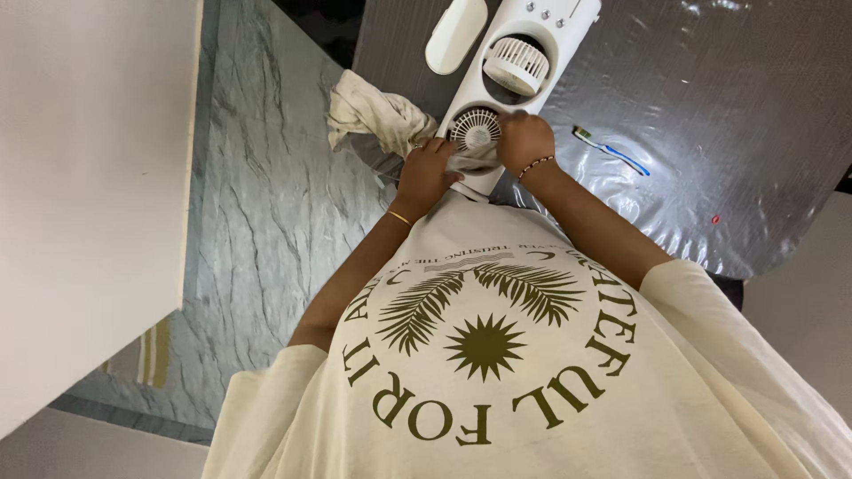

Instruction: The person wipes the exterior and interior grilles of a white dual-fan appliance with a cloth. They open the top lid to wipe the inside, then close it and continue wiping the front grilles and sides.

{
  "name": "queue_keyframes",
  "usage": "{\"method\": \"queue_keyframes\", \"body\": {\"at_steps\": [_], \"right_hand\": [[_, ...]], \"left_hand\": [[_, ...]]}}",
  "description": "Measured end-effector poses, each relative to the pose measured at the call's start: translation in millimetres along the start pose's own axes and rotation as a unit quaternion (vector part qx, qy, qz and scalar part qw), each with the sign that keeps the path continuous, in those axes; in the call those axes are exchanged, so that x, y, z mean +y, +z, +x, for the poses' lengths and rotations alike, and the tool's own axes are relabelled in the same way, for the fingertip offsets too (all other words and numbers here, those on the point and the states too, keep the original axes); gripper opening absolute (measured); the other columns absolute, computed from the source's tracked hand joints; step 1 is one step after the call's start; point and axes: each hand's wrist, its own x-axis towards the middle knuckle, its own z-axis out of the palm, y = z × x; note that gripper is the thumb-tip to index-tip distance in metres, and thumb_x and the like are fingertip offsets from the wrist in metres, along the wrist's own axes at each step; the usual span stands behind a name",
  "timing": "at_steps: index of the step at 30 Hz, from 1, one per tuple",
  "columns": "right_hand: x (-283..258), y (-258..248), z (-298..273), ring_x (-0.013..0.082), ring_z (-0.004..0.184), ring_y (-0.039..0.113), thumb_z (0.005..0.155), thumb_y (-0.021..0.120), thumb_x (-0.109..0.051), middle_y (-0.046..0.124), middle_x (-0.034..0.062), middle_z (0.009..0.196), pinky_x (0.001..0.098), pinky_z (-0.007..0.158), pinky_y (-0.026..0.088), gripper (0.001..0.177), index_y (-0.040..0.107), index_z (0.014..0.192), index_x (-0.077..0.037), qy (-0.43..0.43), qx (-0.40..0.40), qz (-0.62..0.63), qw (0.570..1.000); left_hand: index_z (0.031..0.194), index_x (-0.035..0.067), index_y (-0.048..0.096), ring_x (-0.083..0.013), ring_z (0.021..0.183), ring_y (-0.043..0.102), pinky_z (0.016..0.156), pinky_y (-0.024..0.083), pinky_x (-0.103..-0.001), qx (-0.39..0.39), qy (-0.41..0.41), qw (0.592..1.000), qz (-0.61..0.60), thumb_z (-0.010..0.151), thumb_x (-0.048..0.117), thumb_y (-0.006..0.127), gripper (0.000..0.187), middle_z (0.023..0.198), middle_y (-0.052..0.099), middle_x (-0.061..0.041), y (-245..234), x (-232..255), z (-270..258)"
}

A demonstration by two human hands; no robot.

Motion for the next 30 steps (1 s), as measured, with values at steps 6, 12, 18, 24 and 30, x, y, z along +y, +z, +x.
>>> {"method": "queue_keyframes", "body": {"at_steps": [6, 12, 18, 24, 30], "right_hand": [[7.2, 5.5, 19.9, 0.0312, 0.094, 0.071, 0.086, 0.068, -0.011, 0.070, 0.0156, 0.104, 0.0429, 0.078, 0.060, 0.010, 0.074, 0.093, -0.007, -0.088, 0.065, -0.060, 0.992], [16.9, 16.3, 6.3, 0.0333, 0.086, 0.072, 0.077, 0.069, -0.014, 0.072, 0.0182, 0.095, 0.0452, 0.069, 0.059, 0.017, 0.076, 0.090, -0.006, -0.002, -0.010, -0.062, 0.998], [11.0, 20.1, -30.3, 0.0351, 0.084, 0.071, 0.088, 0.066, -0.025, 0.073, 0.0182, 0.091, 0.0478, 0.075, 0.058, 0.023, 0.076, 0.089, -0.004, 0.061, -0.069, 0.017, 0.996], [-14.0, 12.6, -51.2, 0.0353, 0.083, 0.070, 0.083, 0.069, -0.030, 0.073, 0.0148, 0.089, 0.0487, 0.075, 0.057, 0.021, 0.078, 0.084, -0.011, 0.073, -0.113, 0.096, 0.986], [-49.2, 21.0, -57.8, 0.0362, 0.083, 0.067, 0.083, 0.069, -0.023, 0.069, 0.0160, 0.090, 0.0486, 0.072, 0.055, 0.019, 0.068, 0.089, -0.005, 0.004, 0.061, 0.172, 0.983]], "left_hand": [[0.129, 0.010, 0.064, -0.0327, 0.111, 0.058, 0.097, 0.046, -0.046, -0.015, 0.086, 0.996, -0.012, 0.082, 0.015, 0.077, 0.050, 0.116, 0.061, -0.011, 5.4, -3.5, 0.1], [0.120, 0.014, 0.072, -0.0307, 0.100, 0.058, 0.092, 0.047, -0.045, 0.009, 0.127, 0.992, -0.006, 0.093, 0.007, 0.064, 0.029, 0.102, 0.061, -0.007, 6.9, -5.0, 7.4], [0.111, 0.013, 0.077, -0.0297, 0.089, 0.057, 0.079, 0.045, -0.046, -0.021, 0.141, 0.990, -0.017, 0.083, 0.003, 0.063, 0.033, 0.092, 0.057, -0.010, -9.9, -4.1, 8.1], [0.090, 0.008, 0.069, -0.0309, 0.089, 0.060, 0.079, 0.046, -0.046, 0.013, 0.136, 0.991, 0.003, 0.085, 0.010, 0.066, 0.007, 0.094, 0.056, -0.011, -21.1, -16.6, 12.7], [0.087, 0.005, 0.064, -0.0337, 0.089, 0.060, 0.079, 0.050, -0.045, 0.049, 0.086, 0.995, 0.022, 0.086, 0.009, 0.064, 0.004, 0.098, 0.061, -0.013, -39.5, -41.2, 25.5]]}}
